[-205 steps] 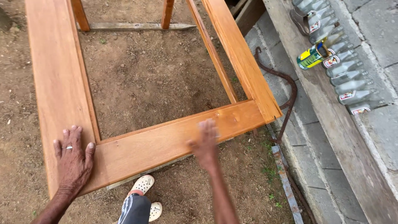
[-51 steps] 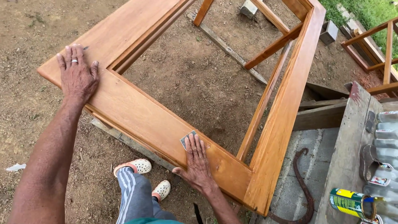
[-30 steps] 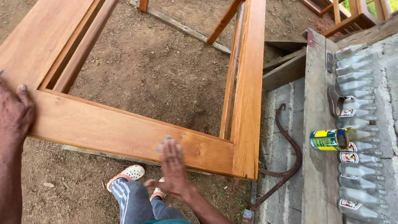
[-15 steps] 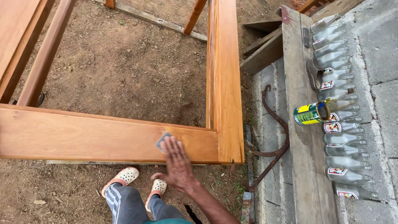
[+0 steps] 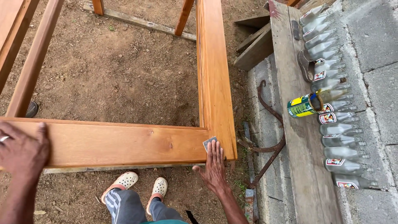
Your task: Sanding a wooden furniture frame by hand using sandpaper.
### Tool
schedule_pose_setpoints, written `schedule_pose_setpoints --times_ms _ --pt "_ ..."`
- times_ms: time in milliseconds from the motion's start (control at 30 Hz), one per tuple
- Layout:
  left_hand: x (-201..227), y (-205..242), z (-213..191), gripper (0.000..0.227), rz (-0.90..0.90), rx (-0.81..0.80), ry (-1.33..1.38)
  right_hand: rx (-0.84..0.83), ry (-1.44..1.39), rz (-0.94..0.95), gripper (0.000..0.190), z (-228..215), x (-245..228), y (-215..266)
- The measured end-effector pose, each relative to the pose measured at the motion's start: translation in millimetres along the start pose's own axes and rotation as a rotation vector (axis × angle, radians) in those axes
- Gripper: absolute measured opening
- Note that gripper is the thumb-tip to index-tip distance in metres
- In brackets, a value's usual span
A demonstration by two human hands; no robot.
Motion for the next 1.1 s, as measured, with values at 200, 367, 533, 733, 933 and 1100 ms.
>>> schedule_pose_setpoints --times_ms 200,367,533,733,933,1100 --pt "56.6 20.1 4.1 0.116 -0.081 -0.003 0.137 0.028 -0.100 0.030 0.127 -21.1 -1.4 -19.6" --pt "62.3 26.0 3.9 0.115 -0.074 0.015 0.141 -0.031 -0.032 0.008 0.128 -20.2 -11.4 20.4" --pt "68.1 29.2 -0.2 0.113 -0.056 0.040 0.146 -0.009 -0.022 0.002 0.129 1.0 9.7 -28.9" --pt "65.4 29.0 2.1 0.111 -0.077 0.044 0.129 -0.051 -0.082 0.024 0.128 -21.8 0.1 8.4" --pt "53.7 25.4 9.9 0.110 -0.083 0.056 0.049 -0.074 -0.045 0.023 0.126 -7.0 12.3 -14.3" --pt "45.9 21.1 14.6 0.111 -0.088 0.062 0.039 -0.061 -0.103 0.023 0.129 -11.5 13.9 -5.7"
Point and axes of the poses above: each hand's wrist, its own y-axis away from the middle knuckle, its own z-axis out of the palm, x = y × z, the point moved 10 cm from there along -y, towards the middle knuckle, and after that the axes turned 14 degrees about y, right-handed, at the moved point
